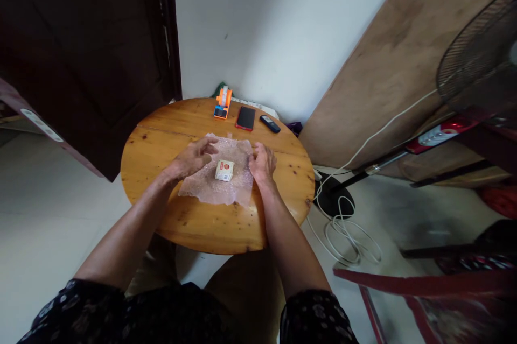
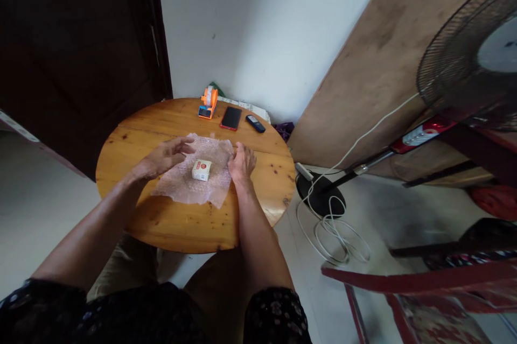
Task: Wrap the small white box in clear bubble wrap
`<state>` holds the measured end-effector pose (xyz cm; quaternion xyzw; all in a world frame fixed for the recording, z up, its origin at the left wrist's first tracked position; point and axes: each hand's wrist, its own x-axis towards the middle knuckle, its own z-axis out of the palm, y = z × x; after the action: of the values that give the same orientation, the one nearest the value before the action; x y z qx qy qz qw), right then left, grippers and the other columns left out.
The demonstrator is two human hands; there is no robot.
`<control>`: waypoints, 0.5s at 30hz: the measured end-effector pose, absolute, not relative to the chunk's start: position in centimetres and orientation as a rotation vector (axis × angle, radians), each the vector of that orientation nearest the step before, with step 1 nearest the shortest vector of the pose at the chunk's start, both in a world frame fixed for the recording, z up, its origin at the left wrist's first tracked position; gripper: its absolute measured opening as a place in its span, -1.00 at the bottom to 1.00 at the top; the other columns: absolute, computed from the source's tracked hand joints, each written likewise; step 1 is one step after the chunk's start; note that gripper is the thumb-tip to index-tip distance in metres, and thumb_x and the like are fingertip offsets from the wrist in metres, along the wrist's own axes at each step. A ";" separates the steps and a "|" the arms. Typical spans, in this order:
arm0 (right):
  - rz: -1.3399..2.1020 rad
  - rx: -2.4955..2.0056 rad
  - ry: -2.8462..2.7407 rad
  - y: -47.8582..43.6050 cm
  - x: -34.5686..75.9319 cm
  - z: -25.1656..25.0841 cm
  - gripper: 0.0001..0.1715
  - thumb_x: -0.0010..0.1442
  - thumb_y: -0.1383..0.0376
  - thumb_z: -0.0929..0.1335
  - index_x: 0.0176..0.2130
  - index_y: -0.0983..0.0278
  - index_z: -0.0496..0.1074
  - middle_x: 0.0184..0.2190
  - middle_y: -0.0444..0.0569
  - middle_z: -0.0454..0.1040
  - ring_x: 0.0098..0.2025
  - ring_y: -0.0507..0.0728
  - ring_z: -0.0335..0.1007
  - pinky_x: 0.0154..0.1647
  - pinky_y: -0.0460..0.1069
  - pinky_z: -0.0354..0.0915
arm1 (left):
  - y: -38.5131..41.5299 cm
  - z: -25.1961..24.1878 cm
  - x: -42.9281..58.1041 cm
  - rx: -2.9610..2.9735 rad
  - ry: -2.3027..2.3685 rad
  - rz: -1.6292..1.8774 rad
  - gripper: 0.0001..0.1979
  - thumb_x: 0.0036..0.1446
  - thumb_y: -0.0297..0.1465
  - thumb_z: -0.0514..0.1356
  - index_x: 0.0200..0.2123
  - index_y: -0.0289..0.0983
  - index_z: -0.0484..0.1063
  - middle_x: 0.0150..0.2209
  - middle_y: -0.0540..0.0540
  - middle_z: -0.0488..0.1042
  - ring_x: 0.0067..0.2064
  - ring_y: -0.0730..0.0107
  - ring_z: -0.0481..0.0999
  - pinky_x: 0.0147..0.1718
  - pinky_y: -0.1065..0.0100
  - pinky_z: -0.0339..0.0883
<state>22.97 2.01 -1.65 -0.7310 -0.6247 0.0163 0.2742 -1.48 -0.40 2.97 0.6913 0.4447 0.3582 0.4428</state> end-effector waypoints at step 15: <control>0.772 -1.202 -1.918 -0.1 21.8 1.3 -0.43 0.10 0.15 0.43 0.11 0.16 0.42 0.10 0.00 0.49 0.05 0.18 0.43 0.07 0.11 0.35 | -1.2 1.1 0.2 1.853 1.001 0.634 -0.17 -0.03 -0.32 0.24 0.33 -0.33 0.12 0.30 -0.31 0.34 0.28 -0.05 0.37 0.20 0.07 0.33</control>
<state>21.83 -0.13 1.26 -0.4676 -0.7464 0.3003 0.3662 0.18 -1.21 1.14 0.7506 0.4056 0.2568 0.4540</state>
